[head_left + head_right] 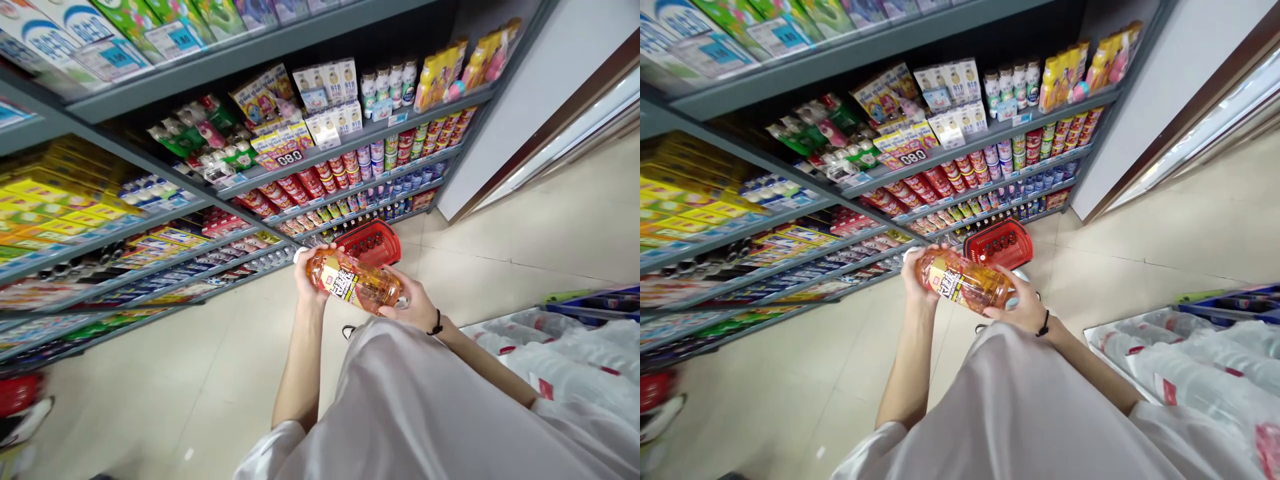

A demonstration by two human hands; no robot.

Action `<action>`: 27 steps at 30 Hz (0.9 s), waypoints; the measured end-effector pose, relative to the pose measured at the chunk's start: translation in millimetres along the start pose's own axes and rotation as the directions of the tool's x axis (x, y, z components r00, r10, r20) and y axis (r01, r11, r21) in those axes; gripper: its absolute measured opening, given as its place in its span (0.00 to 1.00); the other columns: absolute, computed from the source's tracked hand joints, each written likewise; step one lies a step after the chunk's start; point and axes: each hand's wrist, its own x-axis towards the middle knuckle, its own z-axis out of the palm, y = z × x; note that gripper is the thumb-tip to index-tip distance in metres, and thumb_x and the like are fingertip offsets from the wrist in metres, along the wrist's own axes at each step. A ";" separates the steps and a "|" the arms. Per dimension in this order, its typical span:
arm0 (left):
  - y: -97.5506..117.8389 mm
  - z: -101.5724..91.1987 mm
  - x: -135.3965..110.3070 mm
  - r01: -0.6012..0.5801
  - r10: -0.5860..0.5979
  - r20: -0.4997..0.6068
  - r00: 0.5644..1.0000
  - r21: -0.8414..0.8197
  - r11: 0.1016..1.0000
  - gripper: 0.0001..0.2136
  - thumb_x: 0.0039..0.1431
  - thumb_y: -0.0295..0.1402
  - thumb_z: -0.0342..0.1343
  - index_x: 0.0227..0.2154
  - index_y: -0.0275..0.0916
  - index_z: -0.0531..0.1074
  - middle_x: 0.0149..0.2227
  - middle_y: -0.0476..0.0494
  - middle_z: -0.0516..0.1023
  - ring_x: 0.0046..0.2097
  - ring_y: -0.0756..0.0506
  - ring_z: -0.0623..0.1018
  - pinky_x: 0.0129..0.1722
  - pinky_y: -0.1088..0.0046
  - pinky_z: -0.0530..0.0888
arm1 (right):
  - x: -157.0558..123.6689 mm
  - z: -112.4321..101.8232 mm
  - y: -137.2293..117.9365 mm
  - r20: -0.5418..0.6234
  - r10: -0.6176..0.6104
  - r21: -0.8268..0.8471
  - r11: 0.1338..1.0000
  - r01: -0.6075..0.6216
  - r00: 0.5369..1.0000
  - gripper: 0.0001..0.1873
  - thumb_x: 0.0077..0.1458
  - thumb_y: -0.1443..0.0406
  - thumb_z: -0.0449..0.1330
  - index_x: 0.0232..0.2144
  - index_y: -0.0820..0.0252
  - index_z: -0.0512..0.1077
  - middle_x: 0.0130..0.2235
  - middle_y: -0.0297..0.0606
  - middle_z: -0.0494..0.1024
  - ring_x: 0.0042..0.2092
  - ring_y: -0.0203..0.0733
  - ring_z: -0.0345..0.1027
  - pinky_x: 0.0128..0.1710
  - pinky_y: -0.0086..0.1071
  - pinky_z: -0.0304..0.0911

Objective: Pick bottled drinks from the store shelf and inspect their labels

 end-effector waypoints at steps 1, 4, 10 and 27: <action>-2.2 5.5 1.7 -0.003 0.003 -0.005 1.000 0.006 1.000 0.11 0.46 0.40 0.65 0.28 0.39 0.78 0.35 0.42 0.84 0.43 0.37 0.85 0.52 0.55 0.81 | 4.9 -7.7 3.9 0.057 0.058 0.130 0.989 -0.065 0.997 0.40 0.50 0.46 0.72 0.60 0.58 0.71 0.53 0.47 0.81 0.44 0.48 0.79 0.42 0.38 0.76; -11.4 20.7 4.7 -0.010 0.010 0.004 1.000 0.004 1.000 0.10 0.44 0.39 0.65 0.28 0.40 0.78 0.34 0.43 0.83 0.42 0.38 0.85 0.53 0.54 0.81 | 20.9 -30.2 15.4 0.322 0.205 0.408 0.851 -0.331 0.924 0.37 0.59 0.34 0.56 0.46 0.62 0.76 0.35 0.44 0.82 0.28 0.42 0.73 0.23 0.32 0.67; -33.8 41.1 10.2 -0.037 0.033 0.056 0.998 0.078 0.996 0.12 0.44 0.37 0.65 0.33 0.40 0.80 0.36 0.44 0.83 0.49 0.34 0.84 0.59 0.49 0.77 | 35.1 -55.0 34.9 0.697 0.229 0.450 0.598 -0.663 0.679 0.44 0.53 0.32 0.60 0.52 0.62 0.71 0.40 0.49 0.84 0.38 0.53 0.81 0.28 0.35 0.72; -71.9 58.7 37.1 0.050 -0.025 -0.190 0.981 0.128 0.991 0.13 0.45 0.40 0.66 0.32 0.37 0.81 0.35 0.44 0.84 0.37 0.44 0.83 0.38 0.70 0.78 | 60.1 -127.3 4.2 0.265 -0.211 -0.413 0.857 0.308 0.941 0.50 0.45 0.59 0.78 0.67 0.54 0.63 0.61 0.48 0.74 0.61 0.58 0.71 0.63 0.49 0.67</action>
